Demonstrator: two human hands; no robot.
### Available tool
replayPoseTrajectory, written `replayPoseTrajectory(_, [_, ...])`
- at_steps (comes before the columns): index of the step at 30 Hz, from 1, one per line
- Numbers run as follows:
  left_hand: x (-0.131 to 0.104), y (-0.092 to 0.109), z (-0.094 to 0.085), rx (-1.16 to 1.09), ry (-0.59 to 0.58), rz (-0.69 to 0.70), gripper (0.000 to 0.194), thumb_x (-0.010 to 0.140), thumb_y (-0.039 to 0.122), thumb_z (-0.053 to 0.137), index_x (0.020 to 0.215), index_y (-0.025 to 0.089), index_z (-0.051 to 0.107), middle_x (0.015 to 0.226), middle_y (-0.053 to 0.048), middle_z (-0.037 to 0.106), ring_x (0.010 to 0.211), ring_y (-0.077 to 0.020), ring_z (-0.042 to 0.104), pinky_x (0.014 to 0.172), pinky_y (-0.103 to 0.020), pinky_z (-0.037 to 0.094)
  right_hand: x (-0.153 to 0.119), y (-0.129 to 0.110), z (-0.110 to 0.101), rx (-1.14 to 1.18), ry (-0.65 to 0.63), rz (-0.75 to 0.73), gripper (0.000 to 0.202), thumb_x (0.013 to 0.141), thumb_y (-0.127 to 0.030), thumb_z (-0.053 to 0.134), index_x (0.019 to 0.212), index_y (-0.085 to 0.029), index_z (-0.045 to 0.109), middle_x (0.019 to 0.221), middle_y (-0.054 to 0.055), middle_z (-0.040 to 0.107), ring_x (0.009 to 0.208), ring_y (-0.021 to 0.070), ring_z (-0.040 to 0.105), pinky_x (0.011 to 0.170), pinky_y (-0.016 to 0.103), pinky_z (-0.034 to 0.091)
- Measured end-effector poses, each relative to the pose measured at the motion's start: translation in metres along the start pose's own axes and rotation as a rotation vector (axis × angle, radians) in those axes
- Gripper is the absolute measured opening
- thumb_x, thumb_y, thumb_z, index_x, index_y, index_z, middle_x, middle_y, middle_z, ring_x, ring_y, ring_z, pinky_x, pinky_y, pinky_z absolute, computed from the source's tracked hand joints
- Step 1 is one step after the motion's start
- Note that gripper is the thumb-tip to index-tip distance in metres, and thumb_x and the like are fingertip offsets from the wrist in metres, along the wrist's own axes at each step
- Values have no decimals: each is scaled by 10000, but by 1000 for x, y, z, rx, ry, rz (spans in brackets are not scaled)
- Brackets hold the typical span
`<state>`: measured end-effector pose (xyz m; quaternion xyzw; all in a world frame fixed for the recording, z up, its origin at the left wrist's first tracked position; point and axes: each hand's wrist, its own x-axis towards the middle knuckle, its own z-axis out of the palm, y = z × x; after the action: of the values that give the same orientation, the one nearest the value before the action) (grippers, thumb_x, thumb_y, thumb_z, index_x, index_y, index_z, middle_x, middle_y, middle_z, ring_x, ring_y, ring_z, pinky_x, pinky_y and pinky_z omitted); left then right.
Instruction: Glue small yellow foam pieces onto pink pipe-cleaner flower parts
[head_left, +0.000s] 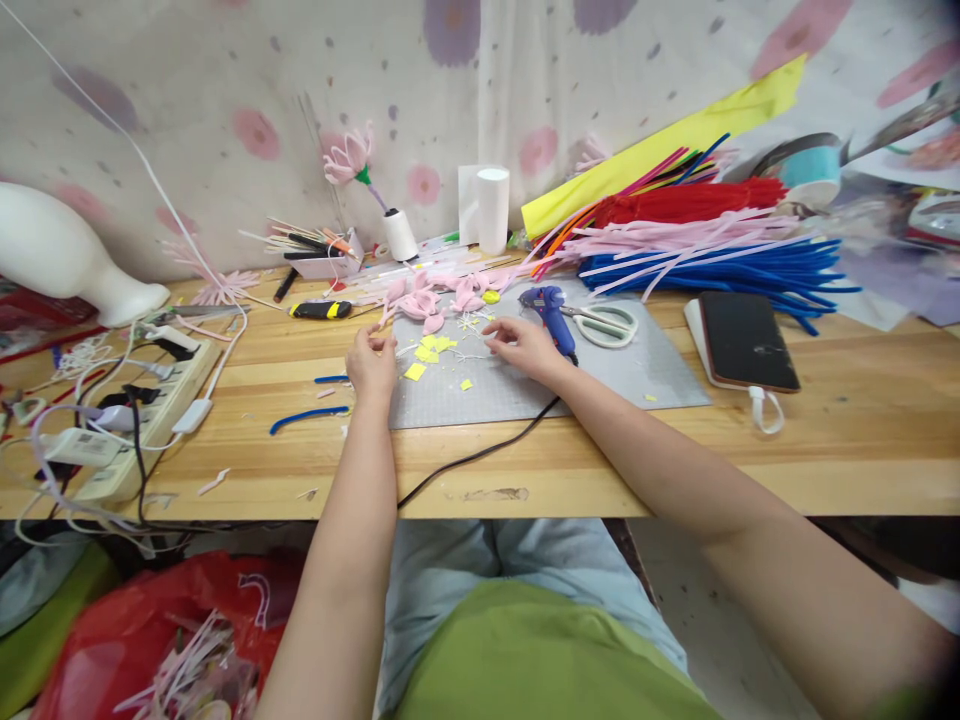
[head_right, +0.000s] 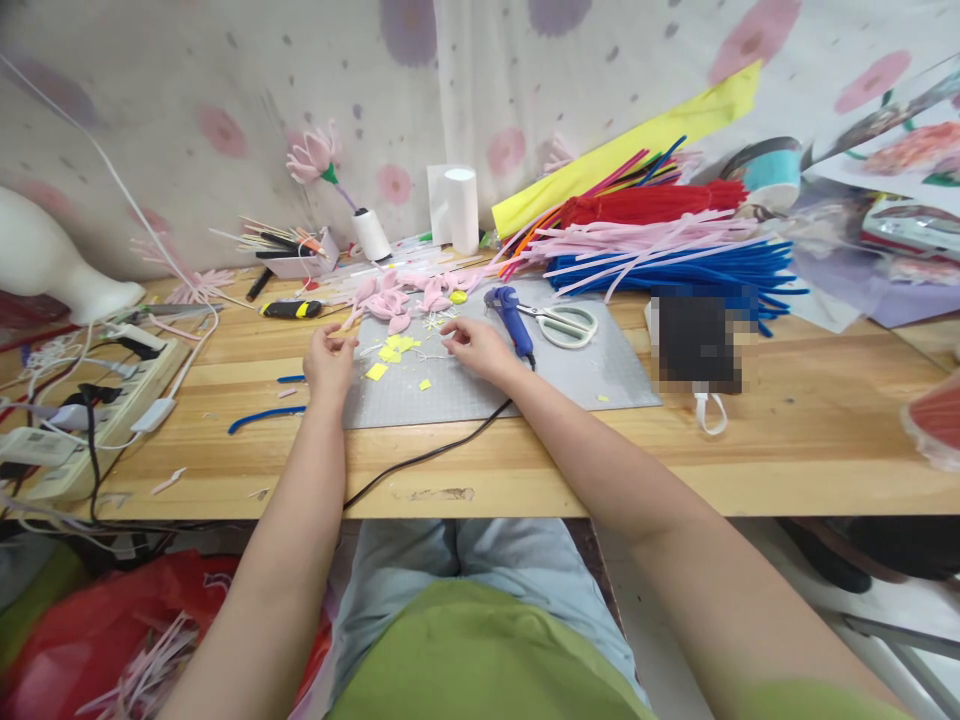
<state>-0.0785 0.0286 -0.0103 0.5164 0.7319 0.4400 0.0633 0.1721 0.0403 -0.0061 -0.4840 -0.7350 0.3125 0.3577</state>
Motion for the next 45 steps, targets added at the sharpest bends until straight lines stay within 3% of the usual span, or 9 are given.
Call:
replayPoseTrajectory(4, [-1, 3, -1, -3, 34, 20, 336, 769, 314, 572, 1075, 177, 555, 789, -39, 665, 828, -192, 619, 811, -322, 433, 14, -8, 7, -26, 7, 50, 201, 754, -223, 592, 948, -175, 615, 897, 36, 676, 800, 138, 612, 741, 265, 456])
replayPoseTrajectory(10, [-7, 8, 3, 21, -168, 65, 336, 835, 276, 464, 1142, 172, 555, 808, -57, 699, 910, -205, 623, 885, -358, 418, 45, -32, 31, -233, -154, 147, 333, 751, -249, 623, 1073, -189, 564, 984, 41, 684, 886, 168, 617, 776, 284, 438])
replayPoseTrajectory(16, [-8, 9, 5, 126, -276, 100, 390, 850, 243, 434, 1215, 157, 541, 956, -85, 713, 1051, -228, 591, 954, -394, 385, 57, -44, 49, -354, -158, 183, 380, 724, -167, 603, 1101, -183, 557, 955, 53, 675, 879, 190, 611, 776, 299, 434])
replayPoseTrajectory(20, [-8, 10, 6, 165, -256, 97, 402, 850, 248, 439, 1237, 188, 532, 1056, -79, 691, 1114, -246, 553, 988, -424, 351, 62, -42, 45, -155, -102, 233, 360, 696, -104, 586, 1051, -163, 570, 877, 27, 660, 800, 151, 601, 744, 271, 448])
replayPoseTrajectory(25, [-10, 10, 7, 135, -169, 109, 396, 797, 212, 512, 1191, 190, 552, 971, -76, 693, 1022, -248, 576, 973, -433, 345, 60, -33, 27, 277, -43, 249, 325, 681, -115, 626, 997, -142, 555, 776, 7, 611, 658, 97, 571, 651, 229, 468])
replayPoseTrajectory(32, [-14, 18, 5, -33, 23, 132, 389, 758, 157, 523, 1144, 198, 547, 925, -48, 661, 813, -185, 591, 899, -348, 391, 39, -25, 9, 565, -149, 268, 344, 666, -112, 647, 973, -178, 508, 676, -19, 598, 620, 109, 616, 592, 227, 489])
replayPoseTrajectory(38, [-30, 36, 17, -211, -150, 125, 326, 765, 284, 592, 1085, 217, 584, 774, -14, 654, 688, -150, 583, 743, -289, 440, 26, -13, 8, 519, -163, 206, 330, 652, -108, 638, 942, -186, 501, 623, -59, 569, 548, 87, 568, 538, 202, 419])
replayPoseTrajectory(42, [-42, 43, 34, -492, -362, 103, 414, 700, 216, 661, 1103, 203, 570, 921, -51, 684, 748, -137, 627, 690, -257, 463, 22, -11, 12, 512, -173, 164, 313, 656, -115, 618, 937, -185, 498, 617, -68, 570, 548, 74, 533, 564, 204, 410])
replayPoseTrajectory(45, [-45, 42, 42, -621, -430, 35, 438, 656, 170, 686, 1078, 201, 571, 809, -26, 681, 692, -126, 630, 674, -252, 485, 20, -14, 15, 488, -189, 150, 327, 656, -116, 609, 957, -189, 503, 635, -65, 581, 569, 78, 540, 596, 215, 431])
